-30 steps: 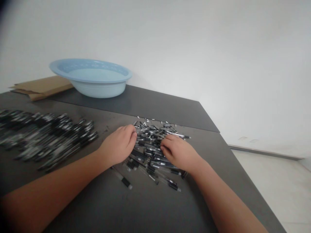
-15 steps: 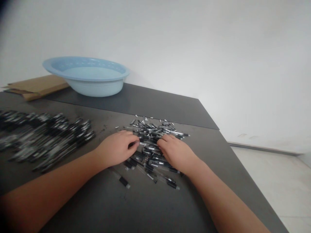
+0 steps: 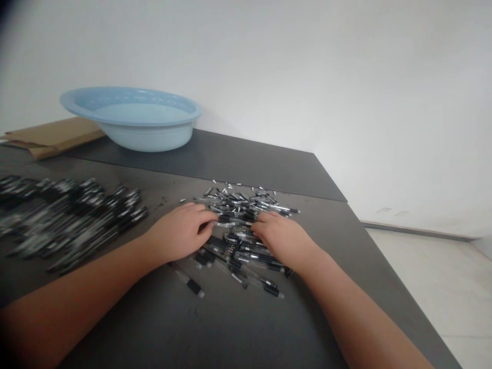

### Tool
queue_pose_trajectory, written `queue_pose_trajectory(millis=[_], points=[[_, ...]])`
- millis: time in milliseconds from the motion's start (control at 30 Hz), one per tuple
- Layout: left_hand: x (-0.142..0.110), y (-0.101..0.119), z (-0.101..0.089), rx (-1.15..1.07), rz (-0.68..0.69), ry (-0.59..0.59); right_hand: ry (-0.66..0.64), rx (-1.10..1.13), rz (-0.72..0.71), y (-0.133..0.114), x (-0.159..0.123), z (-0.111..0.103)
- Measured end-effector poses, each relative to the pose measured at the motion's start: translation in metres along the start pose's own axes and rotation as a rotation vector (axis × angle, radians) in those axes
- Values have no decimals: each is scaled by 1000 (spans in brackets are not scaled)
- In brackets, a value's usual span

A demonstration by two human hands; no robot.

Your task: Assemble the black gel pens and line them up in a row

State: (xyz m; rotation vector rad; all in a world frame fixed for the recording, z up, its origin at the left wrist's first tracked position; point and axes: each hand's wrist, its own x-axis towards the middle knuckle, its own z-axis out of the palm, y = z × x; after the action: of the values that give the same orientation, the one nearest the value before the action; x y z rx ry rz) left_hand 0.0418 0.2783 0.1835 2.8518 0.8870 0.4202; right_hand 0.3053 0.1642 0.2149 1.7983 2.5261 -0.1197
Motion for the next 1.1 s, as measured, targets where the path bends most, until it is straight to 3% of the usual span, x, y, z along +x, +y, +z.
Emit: queue_pose_trajectory(millis=[333,767,967,1100], points=[[0,-1,3,-20,9,-4,-45,-47,58,-7,2,1],[-2,3,2,-69,4,46,7,-35,90,-15,3,-2],[2,4,-6,-192,-46,125,171,76,70,-13,-1,-9],[2,5,-13,-344,-125,376,376,182,36,-14,-6,-9]])
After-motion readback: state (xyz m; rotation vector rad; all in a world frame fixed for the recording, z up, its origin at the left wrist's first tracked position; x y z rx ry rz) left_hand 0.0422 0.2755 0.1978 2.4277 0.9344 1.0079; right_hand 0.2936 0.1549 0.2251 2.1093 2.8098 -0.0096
